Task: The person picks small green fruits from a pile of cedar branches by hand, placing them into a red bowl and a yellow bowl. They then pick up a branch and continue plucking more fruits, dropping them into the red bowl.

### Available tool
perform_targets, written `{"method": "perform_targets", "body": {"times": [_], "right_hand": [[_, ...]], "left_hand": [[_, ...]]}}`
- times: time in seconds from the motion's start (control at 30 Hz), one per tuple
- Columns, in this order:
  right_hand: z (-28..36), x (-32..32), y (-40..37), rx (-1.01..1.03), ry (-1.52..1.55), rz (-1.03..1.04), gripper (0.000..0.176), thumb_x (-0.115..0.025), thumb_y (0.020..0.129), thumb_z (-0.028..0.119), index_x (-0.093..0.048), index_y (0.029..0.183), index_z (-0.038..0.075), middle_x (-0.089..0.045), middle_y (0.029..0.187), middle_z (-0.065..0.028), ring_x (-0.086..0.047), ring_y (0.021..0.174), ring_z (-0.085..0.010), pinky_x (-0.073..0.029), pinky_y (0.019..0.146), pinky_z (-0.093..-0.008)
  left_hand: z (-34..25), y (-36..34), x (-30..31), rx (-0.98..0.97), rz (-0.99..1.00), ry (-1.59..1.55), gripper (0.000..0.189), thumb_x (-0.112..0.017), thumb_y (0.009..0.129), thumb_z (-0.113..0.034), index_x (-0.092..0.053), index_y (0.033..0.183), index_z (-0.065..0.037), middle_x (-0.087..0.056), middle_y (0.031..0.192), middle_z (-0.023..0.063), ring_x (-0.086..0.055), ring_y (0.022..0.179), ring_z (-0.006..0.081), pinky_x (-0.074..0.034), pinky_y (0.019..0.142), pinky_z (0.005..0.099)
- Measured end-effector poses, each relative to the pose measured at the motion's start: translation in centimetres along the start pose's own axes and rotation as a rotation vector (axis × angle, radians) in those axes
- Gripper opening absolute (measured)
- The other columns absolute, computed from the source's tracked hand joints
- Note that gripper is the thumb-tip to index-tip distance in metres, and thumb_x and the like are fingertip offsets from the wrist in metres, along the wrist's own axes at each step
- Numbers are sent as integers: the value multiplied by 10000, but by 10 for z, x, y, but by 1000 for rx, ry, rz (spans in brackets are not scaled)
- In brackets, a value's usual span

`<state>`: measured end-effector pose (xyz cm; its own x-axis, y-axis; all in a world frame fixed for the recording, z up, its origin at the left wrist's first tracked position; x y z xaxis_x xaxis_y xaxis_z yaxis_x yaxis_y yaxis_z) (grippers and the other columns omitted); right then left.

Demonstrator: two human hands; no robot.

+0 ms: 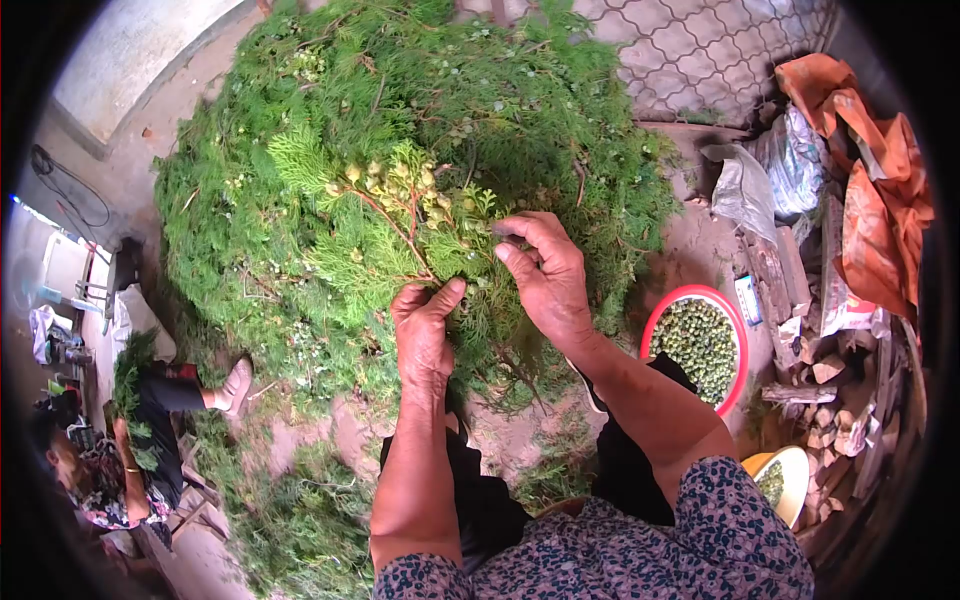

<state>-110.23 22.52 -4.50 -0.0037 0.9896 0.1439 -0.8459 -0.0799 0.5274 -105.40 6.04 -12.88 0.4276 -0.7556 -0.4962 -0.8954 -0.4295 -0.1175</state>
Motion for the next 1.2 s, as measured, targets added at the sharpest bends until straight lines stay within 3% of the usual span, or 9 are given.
{"method": "perform_targets", "body": {"times": [0.13,0.23,0.33,0.43,0.67,0.8,0.93,1.13,1.2], "right_hand": [[2,1,3,-3,13,14,163,-553,814,-13,-591,972,1,-550,863,-10,-543,725,-77,-439,611,-193],[-27,-10,-6,-394,248,116,151,-557,790,-49,-593,930,-7,-550,845,-58,-549,715,-115,-439,608,-222],[-4,-3,2,-67,133,49,123,-528,828,-30,-593,932,-21,-569,841,-57,-564,650,-99,-465,560,-219],[-4,-10,0,-173,277,116,132,-521,823,-45,-590,934,-25,-565,847,-66,-572,660,-101,-474,558,-210],[9,-28,-1,-70,324,214,154,-524,843,-12,-593,981,-16,-558,874,-57,-559,645,-75,-458,546,-195],[18,-38,-2,93,-22,298,252,-633,701,-1,-594,950,-2,-552,846,-128,-575,773,-262,-468,681,-316],[18,-37,-5,166,-65,290,196,-609,725,-20,-582,919,-7,-552,831,-119,-587,713,-229,-480,608,-294],[-2,-42,-8,-120,232,380,99,-540,814,-27,-539,913,-35,-560,756,-68,-564,575,-107,-453,450,-229],[-21,-44,-14,-487,563,336,82,-501,835,-38,-517,914,-21,-547,750,-69,-537,522,-87,-436,442,-227]], "left_hand": [[1,-3,0,41,-73,-34,123,-679,713,26,-642,803,-49,-642,795,22,-562,710,107,-426,710,241],[-1,0,0,-23,-41,-3,87,-685,732,-22,-640,801,-52,-639,793,20,-556,714,103,-428,705,248],[4,3,8,-2,-97,15,86,-692,754,-107,-629,793,-64,-627,789,14,-546,728,105,-437,706,269],[10,-6,12,114,-270,-35,138,-669,786,-151,-619,880,-62,-618,833,8,-538,750,106,-432,723,271],[7,-3,-21,-17,52,149,234,-649,806,-218,-598,956,-46,-598,882,16,-517,805,118,-413,726,270],[9,-9,-34,-117,199,221,217,-615,832,-249,-614,919,-50,-590,828,-11,-486,727,71,-398,650,225],[10,-8,-32,-147,202,277,186,-618,830,-237,-619,850,-52,-578,762,-28,-467,679,59,-379,611,218],[7,-7,-32,-86,148,88,110,-563,857,-105,-620,875,-12,-563,733,-32,-453,644,50,-364,570,204],[13,-6,-36,-47,270,2,95,-586,839,-96,-628,871,-16,-578,729,-13,-463,614,62,-362,557,209]]}}
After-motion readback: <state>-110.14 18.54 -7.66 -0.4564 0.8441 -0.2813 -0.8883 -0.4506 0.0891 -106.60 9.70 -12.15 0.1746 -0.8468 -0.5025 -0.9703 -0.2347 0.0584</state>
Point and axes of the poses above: each hand's wrist, its own y-axis towards the middle knuckle, its own x-axis out of the back of the hand, z = x × y, the point moved 10 cm from there along y, towards the middle knuckle
